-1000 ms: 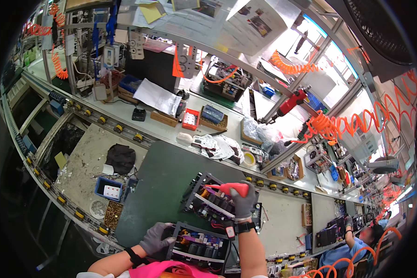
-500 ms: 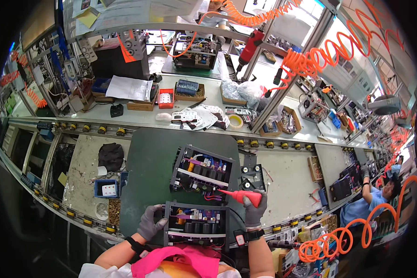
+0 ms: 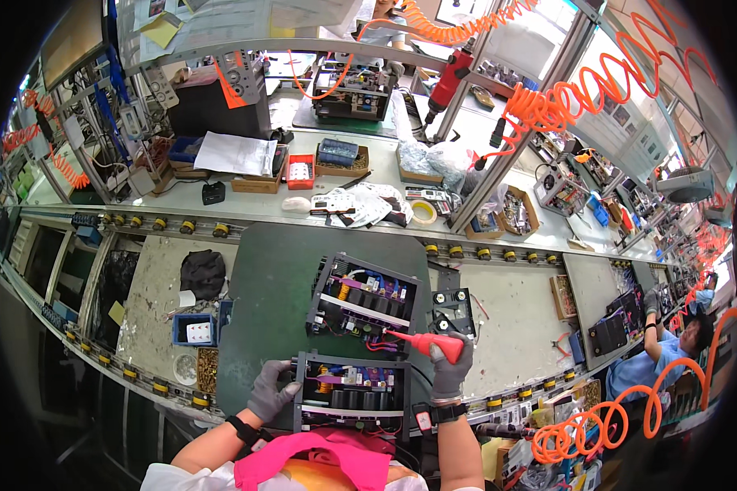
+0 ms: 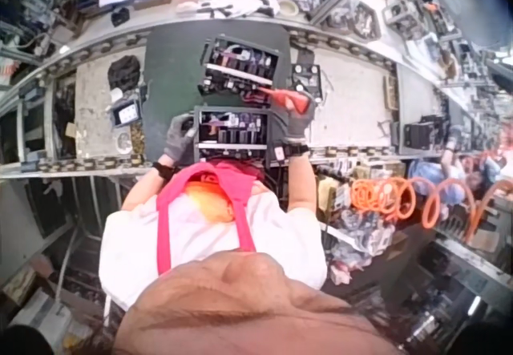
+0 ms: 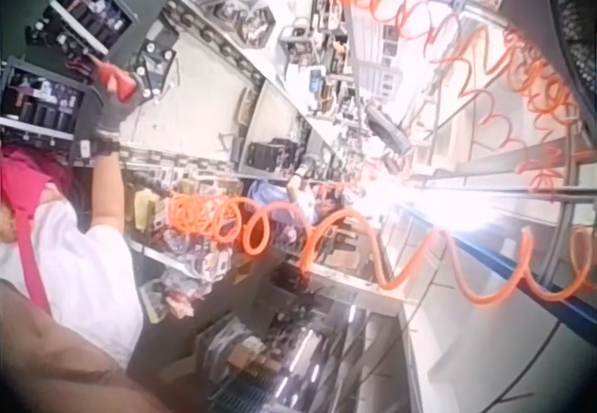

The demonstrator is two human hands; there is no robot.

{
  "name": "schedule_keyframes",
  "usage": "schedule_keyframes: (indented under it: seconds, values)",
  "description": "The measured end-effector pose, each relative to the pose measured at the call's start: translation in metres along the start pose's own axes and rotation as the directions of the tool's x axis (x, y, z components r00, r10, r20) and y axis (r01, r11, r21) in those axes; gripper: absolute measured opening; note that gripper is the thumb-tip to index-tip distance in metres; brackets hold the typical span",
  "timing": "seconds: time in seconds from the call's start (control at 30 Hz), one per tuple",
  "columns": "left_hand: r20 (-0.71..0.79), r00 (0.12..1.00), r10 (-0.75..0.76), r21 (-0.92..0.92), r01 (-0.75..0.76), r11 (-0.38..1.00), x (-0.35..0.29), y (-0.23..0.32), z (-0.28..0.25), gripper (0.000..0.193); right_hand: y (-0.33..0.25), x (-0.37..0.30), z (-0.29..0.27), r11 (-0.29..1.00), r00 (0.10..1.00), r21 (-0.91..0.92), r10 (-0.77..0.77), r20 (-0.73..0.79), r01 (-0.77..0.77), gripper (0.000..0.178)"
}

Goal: Assembling electronic components into a metal chassis on a factory assembly line.

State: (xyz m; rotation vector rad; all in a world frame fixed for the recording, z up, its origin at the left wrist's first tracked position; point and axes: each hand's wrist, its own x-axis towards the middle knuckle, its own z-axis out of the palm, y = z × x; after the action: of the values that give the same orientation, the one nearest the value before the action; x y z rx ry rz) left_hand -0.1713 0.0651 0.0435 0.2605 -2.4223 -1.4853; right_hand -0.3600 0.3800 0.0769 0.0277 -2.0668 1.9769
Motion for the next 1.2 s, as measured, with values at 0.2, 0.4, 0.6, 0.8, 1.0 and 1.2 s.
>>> schedule_keyframes:
  seconds: [0.2,0.4,0.6,0.8,1.0,1.2]
  values:
    - [0.015,1.000,0.006,-0.012,-0.006,1.000,0.005,0.010,-0.001,0.052,-0.003,-0.002,0.009,0.998,0.997,-0.007,-0.067,0.038,0.067,0.044]
    - [-0.010,1.000,0.009,-0.024,-0.009,1.000,0.004,0.008,-0.003,0.051,-0.046,-0.012,0.017,0.976,0.973,-0.085,-0.186,0.136,0.198,0.041]
    - [0.008,1.000,-0.003,-0.041,0.004,0.999,0.003,-0.001,-0.003,0.051,-0.075,-0.018,0.068,0.896,0.866,-0.192,-0.303,0.399,0.401,0.042]
    - [0.003,1.000,-0.001,-0.056,0.001,0.998,0.003,-0.007,-0.001,0.055,-0.051,-0.009,0.097,0.793,0.757,-0.246,-0.363,0.544,0.557,0.042]
    - [0.009,1.000,-0.010,-0.077,0.010,0.997,0.003,-0.007,-0.003,0.056,-0.052,-0.012,0.101,0.700,0.647,-0.239,-0.399,0.650,0.672,0.045]
    - [-0.004,0.998,0.062,-0.033,-0.062,0.998,0.004,-0.008,-0.003,0.053,-0.045,-0.017,0.099,0.603,0.545,-0.174,-0.512,0.664,0.778,0.044]
